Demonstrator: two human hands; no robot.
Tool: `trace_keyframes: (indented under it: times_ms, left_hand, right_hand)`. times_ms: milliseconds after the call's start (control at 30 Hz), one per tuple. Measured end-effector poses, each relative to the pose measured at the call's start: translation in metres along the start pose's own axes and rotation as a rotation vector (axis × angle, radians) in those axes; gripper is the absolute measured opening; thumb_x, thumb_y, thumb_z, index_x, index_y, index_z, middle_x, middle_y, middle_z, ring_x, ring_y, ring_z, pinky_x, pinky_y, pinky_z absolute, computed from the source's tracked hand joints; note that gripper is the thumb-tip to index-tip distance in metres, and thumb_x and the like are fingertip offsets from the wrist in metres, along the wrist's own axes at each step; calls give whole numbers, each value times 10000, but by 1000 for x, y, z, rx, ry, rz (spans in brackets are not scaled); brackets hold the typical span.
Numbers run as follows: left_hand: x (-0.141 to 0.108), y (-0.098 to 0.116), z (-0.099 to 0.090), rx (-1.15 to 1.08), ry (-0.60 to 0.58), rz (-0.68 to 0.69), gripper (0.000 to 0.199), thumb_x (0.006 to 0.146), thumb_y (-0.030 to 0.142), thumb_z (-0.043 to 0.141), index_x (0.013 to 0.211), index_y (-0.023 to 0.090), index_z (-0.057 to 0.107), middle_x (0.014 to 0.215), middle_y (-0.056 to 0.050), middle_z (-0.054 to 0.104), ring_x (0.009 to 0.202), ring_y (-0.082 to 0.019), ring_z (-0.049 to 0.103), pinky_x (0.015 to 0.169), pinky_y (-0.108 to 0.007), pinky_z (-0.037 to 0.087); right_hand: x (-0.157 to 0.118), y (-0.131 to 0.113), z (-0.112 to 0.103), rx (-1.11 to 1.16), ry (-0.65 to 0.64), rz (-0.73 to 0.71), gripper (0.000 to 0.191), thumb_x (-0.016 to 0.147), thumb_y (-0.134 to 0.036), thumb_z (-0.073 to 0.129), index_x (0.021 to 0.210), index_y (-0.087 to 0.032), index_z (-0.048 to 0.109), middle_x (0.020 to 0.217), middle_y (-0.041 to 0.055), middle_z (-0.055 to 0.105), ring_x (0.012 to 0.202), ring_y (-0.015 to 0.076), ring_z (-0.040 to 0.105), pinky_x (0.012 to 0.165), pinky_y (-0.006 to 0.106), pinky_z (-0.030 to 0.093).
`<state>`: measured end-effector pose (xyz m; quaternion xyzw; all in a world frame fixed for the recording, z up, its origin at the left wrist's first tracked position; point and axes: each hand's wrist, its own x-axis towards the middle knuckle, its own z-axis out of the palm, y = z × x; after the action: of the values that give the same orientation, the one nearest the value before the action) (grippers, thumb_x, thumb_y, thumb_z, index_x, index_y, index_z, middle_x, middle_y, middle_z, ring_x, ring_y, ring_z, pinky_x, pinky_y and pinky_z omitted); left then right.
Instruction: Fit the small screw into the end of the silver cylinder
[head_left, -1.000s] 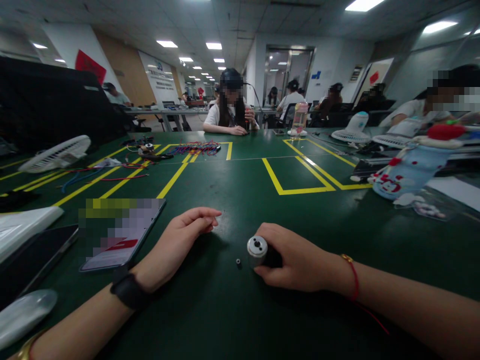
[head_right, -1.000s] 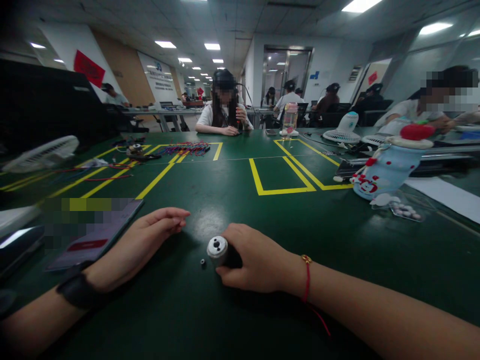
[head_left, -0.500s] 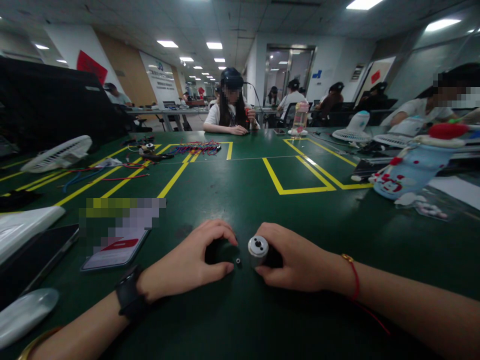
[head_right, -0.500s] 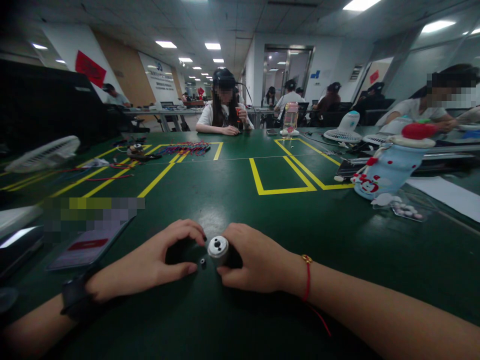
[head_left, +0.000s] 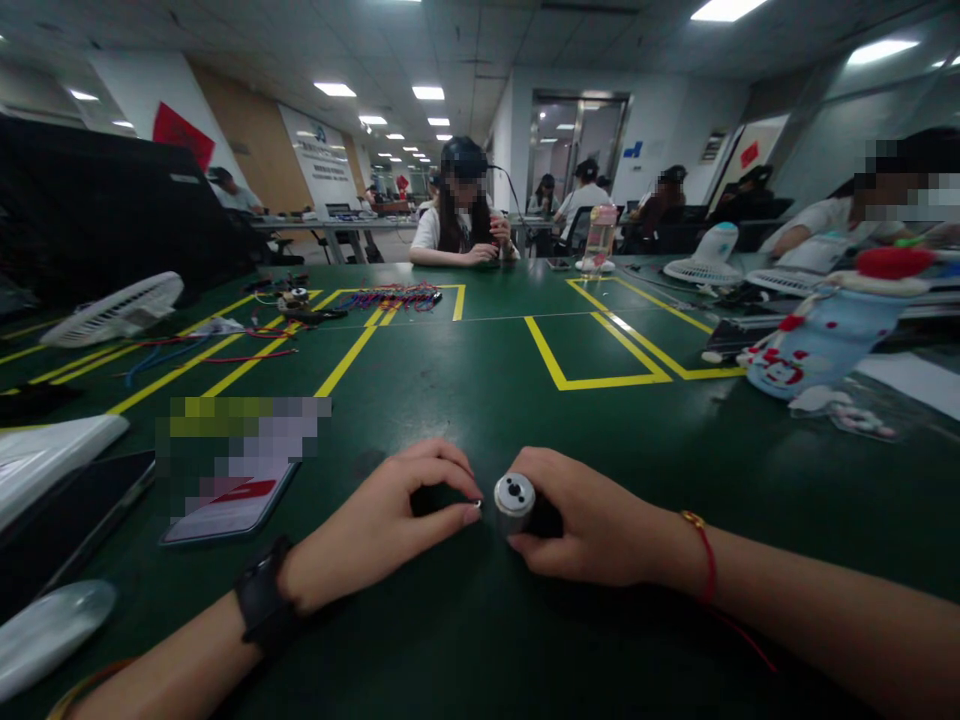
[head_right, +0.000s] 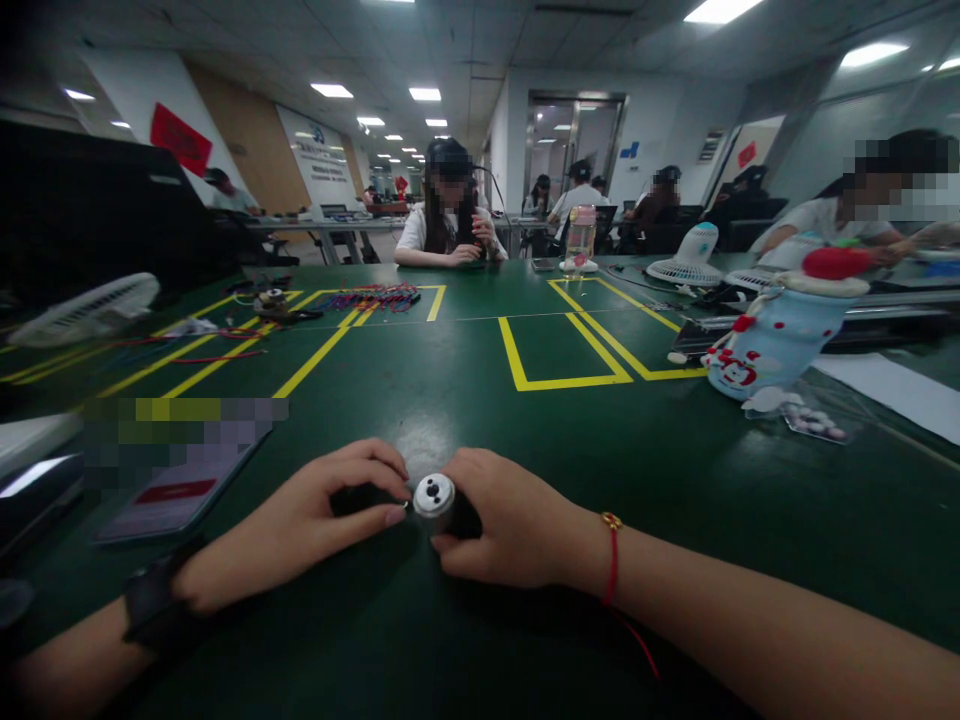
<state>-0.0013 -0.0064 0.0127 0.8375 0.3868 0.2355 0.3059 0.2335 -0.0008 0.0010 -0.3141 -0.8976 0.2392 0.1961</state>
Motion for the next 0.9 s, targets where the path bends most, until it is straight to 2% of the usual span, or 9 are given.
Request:
trace_keyframes:
  times_ms: [167,233,367,900]
  left_hand:
    - [3,19,-1,25,223,46,117,906,219,593,982,280,657,991,20,574,926,-144,566,815,-274,446]
    - [5,27,1,48,265,73,153,905,193,589,999,293,657,960,25,562,892,-136,562,768,-259,449]
    - [8,36,6,139,208,73,157,898,171,588,973,279,672,922,20,556,858,-139,558,736,-261,450]
    - [2,33,8,231,167,132,220,909,148,526,1050,266,646,981,-10,545,900,-167,541,767,-308,441]
  right_hand:
    - [1,-1,0,-29,-7,-3,252,745,-236,669,946,-172,531,910,36,550,771,166,475,688,294,393]
    - [0,-2,1,-48,-11,-6,239,758,-251,661,939,-170,527,900,37,547,762,167,470,679,297,391]
    - [0,-1,3,-76,-12,-2,248,766,-272,655,946,-166,523,896,45,544,757,175,466,666,305,390]
    - [1,-2,2,-62,5,-2,217,751,-247,656,891,-175,508,848,23,522,704,151,432,603,276,338]
